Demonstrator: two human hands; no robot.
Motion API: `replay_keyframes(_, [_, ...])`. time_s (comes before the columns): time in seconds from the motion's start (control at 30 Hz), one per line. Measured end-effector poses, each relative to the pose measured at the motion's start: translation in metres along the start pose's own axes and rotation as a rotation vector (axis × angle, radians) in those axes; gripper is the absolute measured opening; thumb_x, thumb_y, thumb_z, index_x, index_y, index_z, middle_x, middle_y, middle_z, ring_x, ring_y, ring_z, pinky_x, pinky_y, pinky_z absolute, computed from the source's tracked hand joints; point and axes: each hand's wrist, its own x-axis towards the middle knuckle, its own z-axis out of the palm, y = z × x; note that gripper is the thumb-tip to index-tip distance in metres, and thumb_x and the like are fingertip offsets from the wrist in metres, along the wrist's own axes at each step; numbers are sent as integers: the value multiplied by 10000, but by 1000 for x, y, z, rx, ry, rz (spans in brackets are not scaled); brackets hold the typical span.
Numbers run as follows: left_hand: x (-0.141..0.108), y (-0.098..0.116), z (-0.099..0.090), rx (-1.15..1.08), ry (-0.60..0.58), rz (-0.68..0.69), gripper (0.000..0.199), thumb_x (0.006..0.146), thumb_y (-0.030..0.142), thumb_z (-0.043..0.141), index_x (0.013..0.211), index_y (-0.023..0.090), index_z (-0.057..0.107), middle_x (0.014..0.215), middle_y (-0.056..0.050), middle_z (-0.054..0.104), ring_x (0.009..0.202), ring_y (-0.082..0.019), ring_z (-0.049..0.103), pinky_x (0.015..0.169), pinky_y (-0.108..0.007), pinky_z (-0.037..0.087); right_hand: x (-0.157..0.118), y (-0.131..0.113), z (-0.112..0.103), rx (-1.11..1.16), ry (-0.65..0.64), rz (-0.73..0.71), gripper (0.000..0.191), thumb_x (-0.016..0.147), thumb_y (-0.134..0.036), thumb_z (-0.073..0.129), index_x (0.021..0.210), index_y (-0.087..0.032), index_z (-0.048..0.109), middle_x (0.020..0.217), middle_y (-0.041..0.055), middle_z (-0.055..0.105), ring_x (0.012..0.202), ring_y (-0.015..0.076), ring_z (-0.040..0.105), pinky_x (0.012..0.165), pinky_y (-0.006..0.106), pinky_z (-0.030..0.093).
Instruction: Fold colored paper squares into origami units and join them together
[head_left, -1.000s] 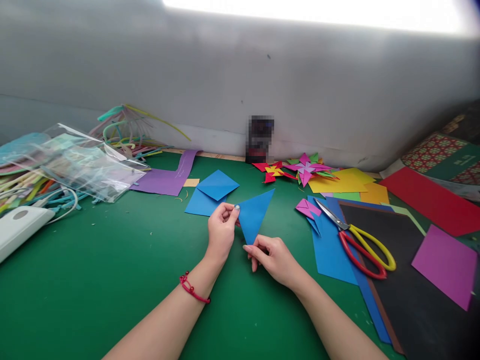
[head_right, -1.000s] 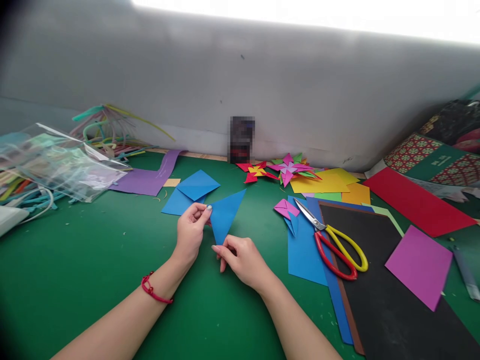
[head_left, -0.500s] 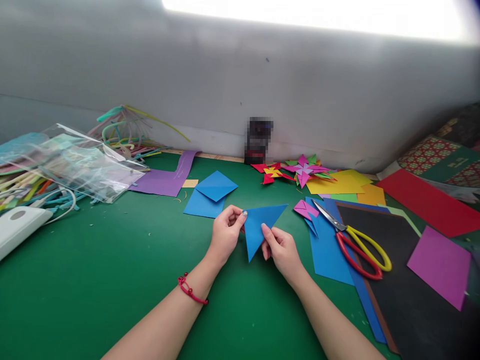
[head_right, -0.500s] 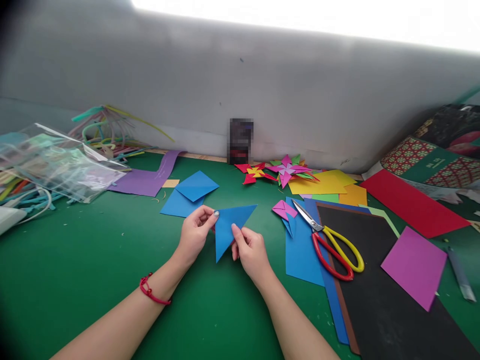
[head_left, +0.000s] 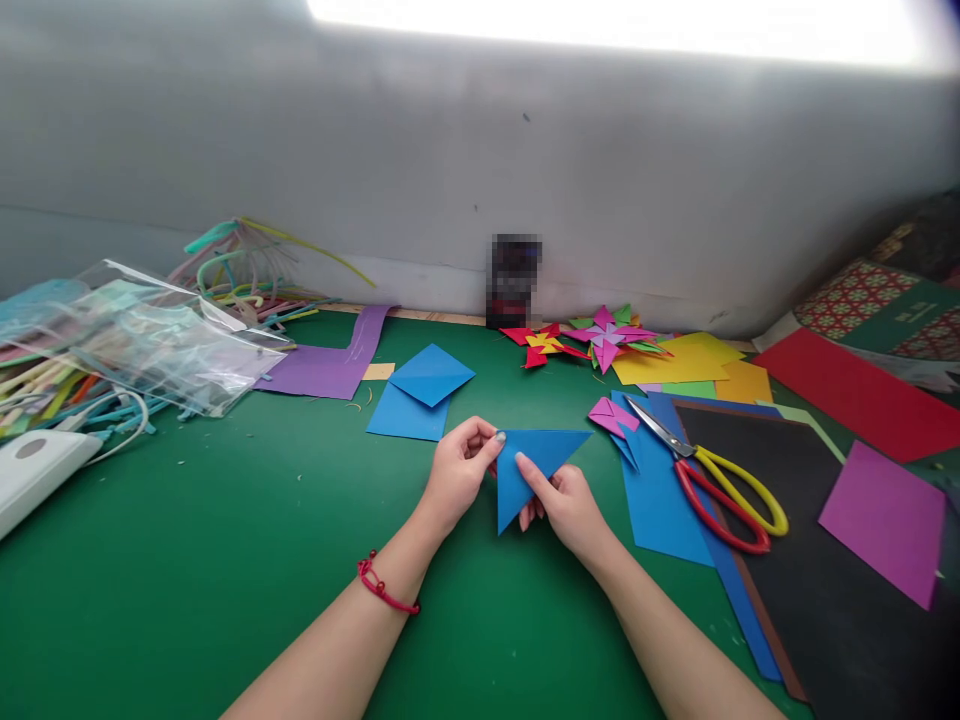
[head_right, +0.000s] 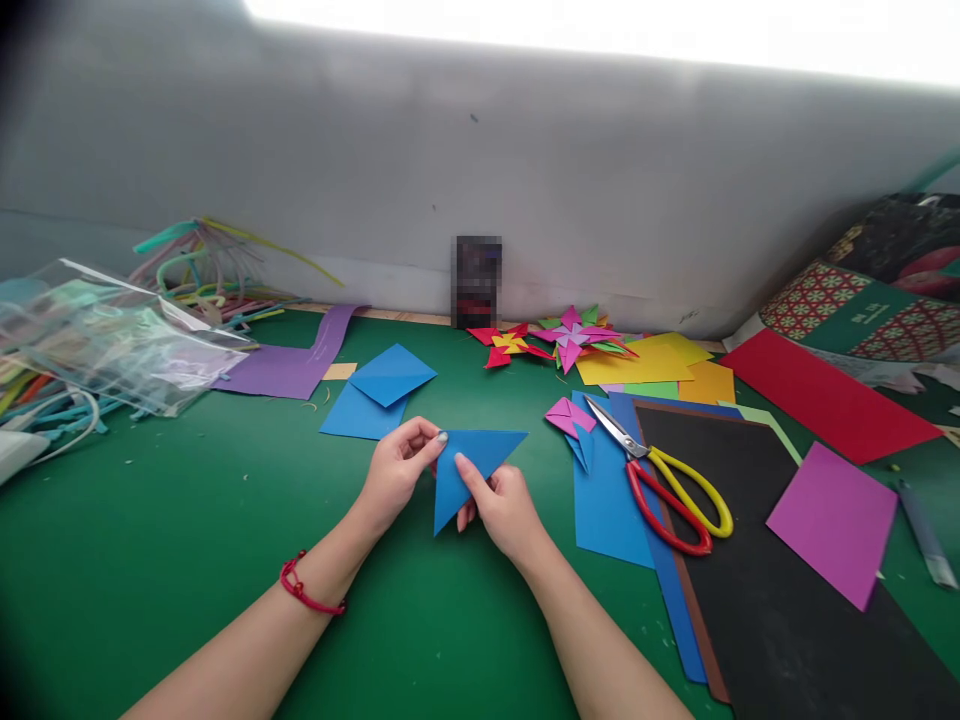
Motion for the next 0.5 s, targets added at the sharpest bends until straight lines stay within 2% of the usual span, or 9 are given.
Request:
replay_keyframes(0.33, [1,0,0,22,-17,-9,187,772,333,524,704,165,476,588,40,462,545,-87,473,521,-193,401,3,2,1,-71,62,11,584,825,-472,419,351,-160,557,312,21,521,322,92,479,420,183,401])
replay_keyframes(0.5, [1,0,2,4,-151,-59,233,792,379,481,700,168,449,574,48,438,532,-80,446,512,-189,384,4,1,0,-45,100,8,576,825,-469,421,361,-155,555,318,20,522,321,88,471,419,186,394])
